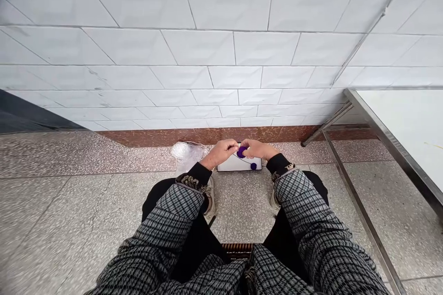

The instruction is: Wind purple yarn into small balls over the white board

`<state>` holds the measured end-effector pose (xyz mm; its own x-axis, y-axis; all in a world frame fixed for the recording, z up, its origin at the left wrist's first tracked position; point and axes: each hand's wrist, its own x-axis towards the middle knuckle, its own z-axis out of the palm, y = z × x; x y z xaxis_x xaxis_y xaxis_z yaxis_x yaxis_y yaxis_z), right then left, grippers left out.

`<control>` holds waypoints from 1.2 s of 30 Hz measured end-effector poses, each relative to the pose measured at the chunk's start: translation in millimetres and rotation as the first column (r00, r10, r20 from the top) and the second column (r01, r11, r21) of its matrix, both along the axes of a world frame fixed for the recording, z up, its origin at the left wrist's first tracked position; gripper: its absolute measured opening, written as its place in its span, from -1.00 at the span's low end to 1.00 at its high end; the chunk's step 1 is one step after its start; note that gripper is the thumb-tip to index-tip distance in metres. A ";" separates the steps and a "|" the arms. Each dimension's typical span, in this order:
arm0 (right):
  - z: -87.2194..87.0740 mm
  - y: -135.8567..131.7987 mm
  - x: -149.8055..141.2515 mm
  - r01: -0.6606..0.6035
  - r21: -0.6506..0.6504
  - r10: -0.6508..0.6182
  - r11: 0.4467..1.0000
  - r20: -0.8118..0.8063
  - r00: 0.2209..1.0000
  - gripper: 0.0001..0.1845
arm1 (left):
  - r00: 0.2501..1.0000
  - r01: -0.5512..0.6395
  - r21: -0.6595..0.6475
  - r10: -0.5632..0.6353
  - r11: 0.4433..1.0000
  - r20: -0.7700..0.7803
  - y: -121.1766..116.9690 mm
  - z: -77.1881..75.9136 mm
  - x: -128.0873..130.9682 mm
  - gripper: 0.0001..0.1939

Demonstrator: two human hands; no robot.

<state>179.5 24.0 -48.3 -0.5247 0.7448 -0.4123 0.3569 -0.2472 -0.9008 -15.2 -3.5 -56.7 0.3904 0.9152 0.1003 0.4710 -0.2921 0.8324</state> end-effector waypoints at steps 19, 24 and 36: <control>3.2 9.0 -3.3 0.445 -0.160 -0.466 0.881 -0.444 0.765 -0.59 | 1.000 0.026 -0.092 -0.026 0.995 -0.004 -2.4 0.0 9.7 -0.83; 1.4 1.7 0.0 0.074 -0.056 -0.076 0.996 -0.040 0.996 -0.65 | 0.998 -0.065 0.003 0.065 0.998 0.002 1.6 3.8 3.6 -0.82; 4.4 8.5 -4.0 0.410 -0.136 -0.426 0.902 -0.437 0.792 -0.59 | 0.999 0.044 -0.094 -0.044 0.995 0.007 -1.6 -0.2 7.3 -0.82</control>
<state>175.5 32.6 -43.9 -0.2967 0.9248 -0.2383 -0.2262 -0.3105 -0.9233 -7.8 -5.1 -56.9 0.4302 0.9026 0.0163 0.4550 -0.2324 0.8596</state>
